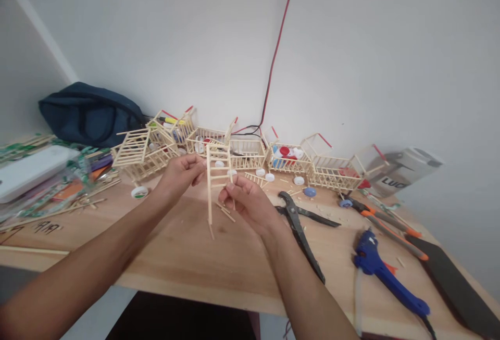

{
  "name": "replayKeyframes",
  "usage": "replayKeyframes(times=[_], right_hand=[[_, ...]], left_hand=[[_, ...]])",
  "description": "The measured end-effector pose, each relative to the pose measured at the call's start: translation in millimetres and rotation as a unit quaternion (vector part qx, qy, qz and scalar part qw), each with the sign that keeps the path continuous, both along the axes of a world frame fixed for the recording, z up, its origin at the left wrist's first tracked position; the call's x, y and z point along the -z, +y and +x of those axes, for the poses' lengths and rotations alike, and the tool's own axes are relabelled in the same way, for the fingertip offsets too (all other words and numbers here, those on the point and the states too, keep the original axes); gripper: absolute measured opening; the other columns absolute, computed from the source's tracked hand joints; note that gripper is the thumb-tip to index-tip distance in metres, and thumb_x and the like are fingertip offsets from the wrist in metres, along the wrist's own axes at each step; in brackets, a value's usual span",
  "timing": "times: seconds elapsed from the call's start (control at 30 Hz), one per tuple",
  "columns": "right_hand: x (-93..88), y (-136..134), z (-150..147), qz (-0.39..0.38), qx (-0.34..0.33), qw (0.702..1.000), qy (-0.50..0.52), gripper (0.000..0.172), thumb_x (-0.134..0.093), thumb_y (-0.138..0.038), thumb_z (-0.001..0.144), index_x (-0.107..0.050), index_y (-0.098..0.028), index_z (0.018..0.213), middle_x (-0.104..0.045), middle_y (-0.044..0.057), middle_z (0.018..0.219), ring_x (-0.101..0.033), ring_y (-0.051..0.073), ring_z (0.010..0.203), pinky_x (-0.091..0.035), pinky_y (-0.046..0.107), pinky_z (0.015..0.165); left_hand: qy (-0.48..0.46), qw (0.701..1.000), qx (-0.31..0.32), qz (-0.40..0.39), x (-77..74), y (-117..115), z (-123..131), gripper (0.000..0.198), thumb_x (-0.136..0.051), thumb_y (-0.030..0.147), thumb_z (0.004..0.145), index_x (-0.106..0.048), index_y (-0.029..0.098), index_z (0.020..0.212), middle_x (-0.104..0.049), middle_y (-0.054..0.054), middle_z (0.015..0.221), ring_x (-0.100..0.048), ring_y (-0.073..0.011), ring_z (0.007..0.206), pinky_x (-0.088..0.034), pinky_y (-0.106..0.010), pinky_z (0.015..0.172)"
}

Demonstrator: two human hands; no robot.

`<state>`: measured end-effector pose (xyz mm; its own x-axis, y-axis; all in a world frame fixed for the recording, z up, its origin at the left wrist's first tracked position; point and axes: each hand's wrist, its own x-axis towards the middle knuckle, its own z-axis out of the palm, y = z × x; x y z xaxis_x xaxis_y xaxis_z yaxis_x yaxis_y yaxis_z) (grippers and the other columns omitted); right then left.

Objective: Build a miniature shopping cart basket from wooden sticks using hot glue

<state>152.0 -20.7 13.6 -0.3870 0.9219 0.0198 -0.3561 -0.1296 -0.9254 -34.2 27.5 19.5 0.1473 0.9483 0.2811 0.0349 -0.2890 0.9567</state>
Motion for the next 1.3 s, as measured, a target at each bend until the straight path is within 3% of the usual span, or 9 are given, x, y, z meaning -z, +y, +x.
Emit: replayKeyframes(times=[0.07,0.17,0.33,0.43,0.6,0.73,0.93,1.13,1.3], right_hand=[[-0.3,-1,-2,0.005,-0.015,1.0,0.003,0.028,-0.077,-0.041,0.075,-0.062,-0.018,0.075,-0.063,-0.003,0.066,-0.043,0.004,0.049,-0.036,0.018,0.051],[-1.1,-3,-4,0.011,-0.035,0.999,0.014,0.03,-0.078,-0.043,0.073,-0.061,-0.018,0.077,-0.06,-0.004,0.063,-0.043,0.005,0.048,-0.036,0.019,0.05],[-4.4,-1,2,0.029,0.042,0.998,0.041,0.029,-0.077,-0.044,0.073,-0.059,-0.021,0.077,-0.056,-0.005,0.062,-0.043,0.007,0.048,-0.036,0.02,0.044],[-7.5,5,12,0.053,0.132,0.988,0.053,0.028,-0.079,-0.04,0.071,-0.06,-0.02,0.074,-0.059,-0.004,0.066,-0.048,0.008,0.055,-0.042,0.02,0.05],[-8.2,16,28,0.075,0.23,0.969,0.05,0.029,-0.084,-0.038,0.065,-0.063,-0.02,0.073,-0.063,-0.004,0.069,-0.052,0.007,0.06,-0.045,0.02,0.06],[-9.1,20,36,0.076,0.26,0.961,0.054,0.029,-0.084,-0.038,0.064,-0.063,-0.02,0.072,-0.064,-0.003,0.072,-0.052,0.007,0.06,-0.045,0.02,0.059],[-17.1,19,50,0.076,0.287,0.948,0.11,0.029,-0.087,-0.03,0.06,-0.065,-0.019,0.074,-0.063,-0.005,0.069,-0.052,0.004,0.059,-0.045,0.017,0.057],[-24.6,16,58,0.091,0.295,0.942,0.136,0.028,-0.087,-0.026,0.061,-0.064,-0.02,0.075,-0.061,-0.007,0.07,-0.051,0.003,0.058,-0.046,0.018,0.057],[-25.7,14,55,0.097,0.3,0.942,0.111,0.029,-0.086,-0.03,0.062,-0.062,-0.021,0.076,-0.059,-0.005,0.071,-0.049,0.005,0.058,-0.046,0.02,0.057]], left_hand=[[-0.018,0.999,0.031,0.005,0.6,-4,4,0.025,-0.066,0.038,0.078,-0.066,0.013,0.079,-0.058,0.001,0.062,-0.048,-0.0088,0.054,-0.035,-0.021,0.05],[-0.097,0.981,0.159,-0.047,5.1,-12,16,0.044,-0.071,0.039,0.077,-0.062,0.021,0.116,-0.067,-0.005,0.101,-0.06,-0.0151,0.083,-0.048,-0.025,0.071],[-0.142,0.881,0.384,-0.236,16.3,-17,28,0.064,-0.04,0.073,0.084,-0.061,0.021,0.115,-0.065,-0.009,0.095,-0.063,-0.0203,0.082,-0.049,-0.031,0.068],[-0.1,0.883,0.371,-0.271,14.6,-14,23,0.07,-0.039,0.076,0.081,-0.065,0.016,0.107,-0.065,-0.011,0.091,-0.061,-0.0173,0.074,-0.045,-0.028,0.064],[-0.031,0.917,0.358,-0.175,1.3,-10,2,0.036,-0.062,0.045,0.085,-0.071,0.011,0.095,-0.052,0.001,0.06,-0.042,-0.0077,0.054,-0.033,-0.022,0.056],[-0.054,0.911,0.377,-0.16,-11.6,-6,-15,0.026,-0.065,0.037,0.085,-0.071,0.012,0.085,-0.046,0.003,0.054,-0.036,-0.0062,0.05,-0.027,-0.022,0.051],[-0.238,0.94,0.23,-0.082,-29.3,4,-33,0.023,-0.078,0.033,0.073,-0.069,0.013,0.081,-0.042,0.006,0.052,-0.038,-0.0044,0.047,-0.031,-0.019,0.049],[-0.122,0.99,-0.071,-0.021,-25.0,17,-42,0.019,-0.073,0.027,0.073,-0.063,0.013,0.078,-0.065,-0.001,0.063,-0.038,-0.003,0.039,-0.026,-0.019,0.04],[-0.019,0.989,-0.145,0.007,-27.8,15,-43,0.018,-0.063,0.029,0.079,-0.059,0.015,0.069,-0.059,0.002,0.052,-0.034,-0.0038,0.034,-0.021,-0.02,0.036]])
